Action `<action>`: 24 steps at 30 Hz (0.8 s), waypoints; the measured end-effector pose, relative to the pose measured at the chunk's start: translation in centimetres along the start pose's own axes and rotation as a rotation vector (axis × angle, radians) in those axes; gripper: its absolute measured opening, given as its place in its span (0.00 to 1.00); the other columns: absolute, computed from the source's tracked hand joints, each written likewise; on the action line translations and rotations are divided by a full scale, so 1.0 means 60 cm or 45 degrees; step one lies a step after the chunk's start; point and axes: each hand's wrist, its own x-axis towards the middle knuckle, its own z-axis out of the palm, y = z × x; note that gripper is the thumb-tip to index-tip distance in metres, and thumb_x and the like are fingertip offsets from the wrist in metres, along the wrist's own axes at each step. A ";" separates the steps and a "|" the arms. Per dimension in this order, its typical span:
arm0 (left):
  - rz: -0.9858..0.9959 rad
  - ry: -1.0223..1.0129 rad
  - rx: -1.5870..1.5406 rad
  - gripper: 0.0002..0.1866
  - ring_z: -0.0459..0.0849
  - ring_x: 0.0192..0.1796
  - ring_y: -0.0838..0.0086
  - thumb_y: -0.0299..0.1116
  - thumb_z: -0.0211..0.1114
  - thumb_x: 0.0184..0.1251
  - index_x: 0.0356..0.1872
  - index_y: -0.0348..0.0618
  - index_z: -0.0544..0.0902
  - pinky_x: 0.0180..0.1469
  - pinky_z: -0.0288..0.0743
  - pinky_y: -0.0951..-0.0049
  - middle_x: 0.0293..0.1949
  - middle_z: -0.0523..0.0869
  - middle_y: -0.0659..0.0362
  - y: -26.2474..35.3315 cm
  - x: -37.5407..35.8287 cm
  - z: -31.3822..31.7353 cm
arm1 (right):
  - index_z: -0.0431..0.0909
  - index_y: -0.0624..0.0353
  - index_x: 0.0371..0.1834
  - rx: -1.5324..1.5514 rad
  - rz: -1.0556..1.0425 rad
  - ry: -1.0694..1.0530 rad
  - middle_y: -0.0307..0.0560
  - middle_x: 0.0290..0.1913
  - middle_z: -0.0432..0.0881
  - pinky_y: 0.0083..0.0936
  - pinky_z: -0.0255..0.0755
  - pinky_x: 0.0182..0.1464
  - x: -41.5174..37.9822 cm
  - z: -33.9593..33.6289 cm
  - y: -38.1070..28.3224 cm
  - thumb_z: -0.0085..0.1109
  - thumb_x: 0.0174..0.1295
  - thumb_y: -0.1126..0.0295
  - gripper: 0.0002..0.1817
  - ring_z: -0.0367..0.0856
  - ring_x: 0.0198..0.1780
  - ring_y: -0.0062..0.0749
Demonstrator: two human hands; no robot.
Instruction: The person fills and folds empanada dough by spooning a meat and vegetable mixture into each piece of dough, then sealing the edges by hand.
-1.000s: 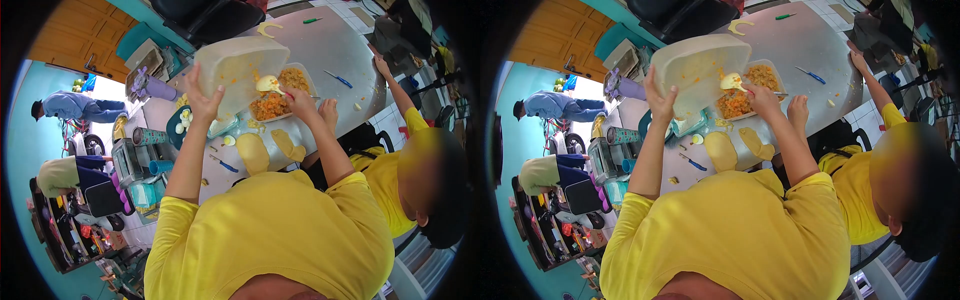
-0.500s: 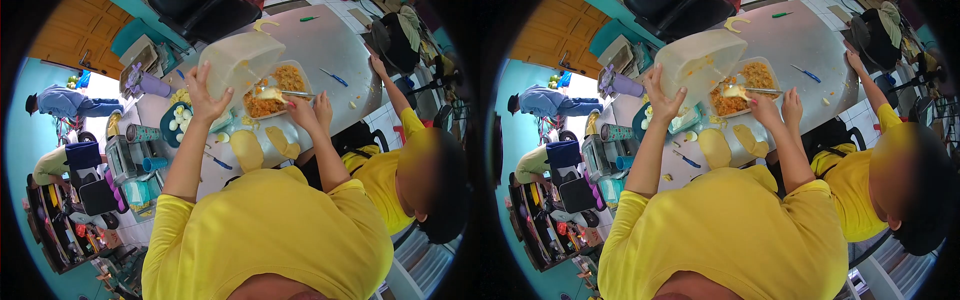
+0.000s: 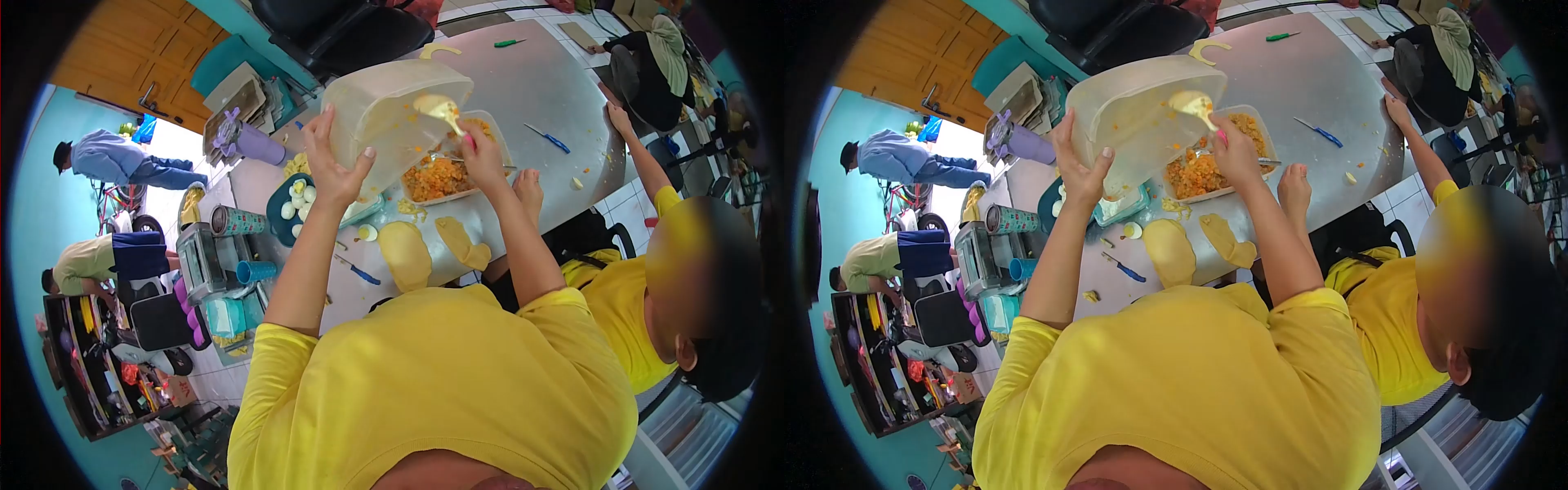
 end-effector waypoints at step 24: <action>-0.497 0.479 -0.319 0.40 0.63 0.60 0.63 0.33 0.64 0.51 0.65 0.39 0.55 0.64 0.54 0.64 0.56 0.64 0.50 -0.019 -0.090 -0.103 | 0.81 0.55 0.35 -1.358 -0.083 -0.277 0.45 0.44 0.78 0.45 0.63 0.53 0.015 0.034 0.160 0.54 0.54 0.65 0.10 0.74 0.53 0.39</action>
